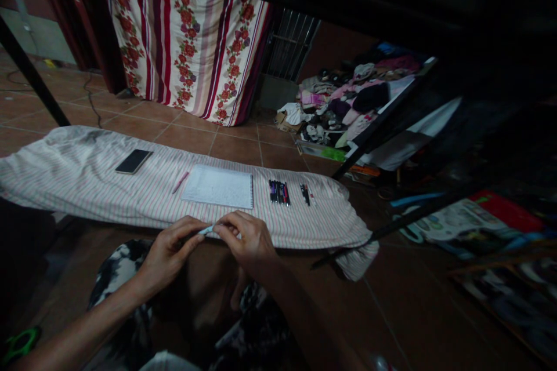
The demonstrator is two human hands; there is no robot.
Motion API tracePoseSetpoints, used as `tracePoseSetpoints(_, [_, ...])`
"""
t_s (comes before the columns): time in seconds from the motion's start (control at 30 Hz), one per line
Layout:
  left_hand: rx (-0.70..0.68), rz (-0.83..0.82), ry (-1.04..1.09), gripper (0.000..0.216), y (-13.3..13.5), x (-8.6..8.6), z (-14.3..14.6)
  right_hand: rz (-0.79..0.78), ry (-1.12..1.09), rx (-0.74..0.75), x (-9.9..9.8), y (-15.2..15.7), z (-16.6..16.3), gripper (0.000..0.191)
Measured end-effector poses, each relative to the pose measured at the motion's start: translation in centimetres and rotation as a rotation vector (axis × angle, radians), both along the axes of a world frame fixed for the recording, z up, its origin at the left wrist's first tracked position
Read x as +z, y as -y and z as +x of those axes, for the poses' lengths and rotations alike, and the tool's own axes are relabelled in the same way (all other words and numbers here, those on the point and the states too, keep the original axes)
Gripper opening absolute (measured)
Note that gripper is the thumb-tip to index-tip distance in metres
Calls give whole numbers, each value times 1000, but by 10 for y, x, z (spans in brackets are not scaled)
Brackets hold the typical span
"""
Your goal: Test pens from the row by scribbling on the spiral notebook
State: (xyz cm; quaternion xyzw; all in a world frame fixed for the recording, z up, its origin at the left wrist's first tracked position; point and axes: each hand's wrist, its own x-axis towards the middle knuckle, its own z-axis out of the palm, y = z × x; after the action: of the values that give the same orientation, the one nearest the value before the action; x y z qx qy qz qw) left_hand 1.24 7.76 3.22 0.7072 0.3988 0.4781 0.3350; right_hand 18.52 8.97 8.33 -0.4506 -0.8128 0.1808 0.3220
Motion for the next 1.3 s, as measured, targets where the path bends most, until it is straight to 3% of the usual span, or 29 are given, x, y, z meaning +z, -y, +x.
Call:
tracePoseSetpoints(0.4, [16, 120, -26, 23, 8, 1, 2, 91, 160, -72, -3, 3, -6, 30])
tracePoseSetpoints(0.67, [39, 190, -55, 26, 12, -2, 5, -21, 185, -120, -3, 6, -9, 41])
tracePoseSetpoints(1.1, [76, -47, 103, 19, 11, -9, 8, -157, 226, -162, 6, 5, -12, 43])
tracePoseSetpoints(1.3, [81, -61, 124, 20, 9, -9, 9, -106, 265, -107, 4, 3, -11, 40])
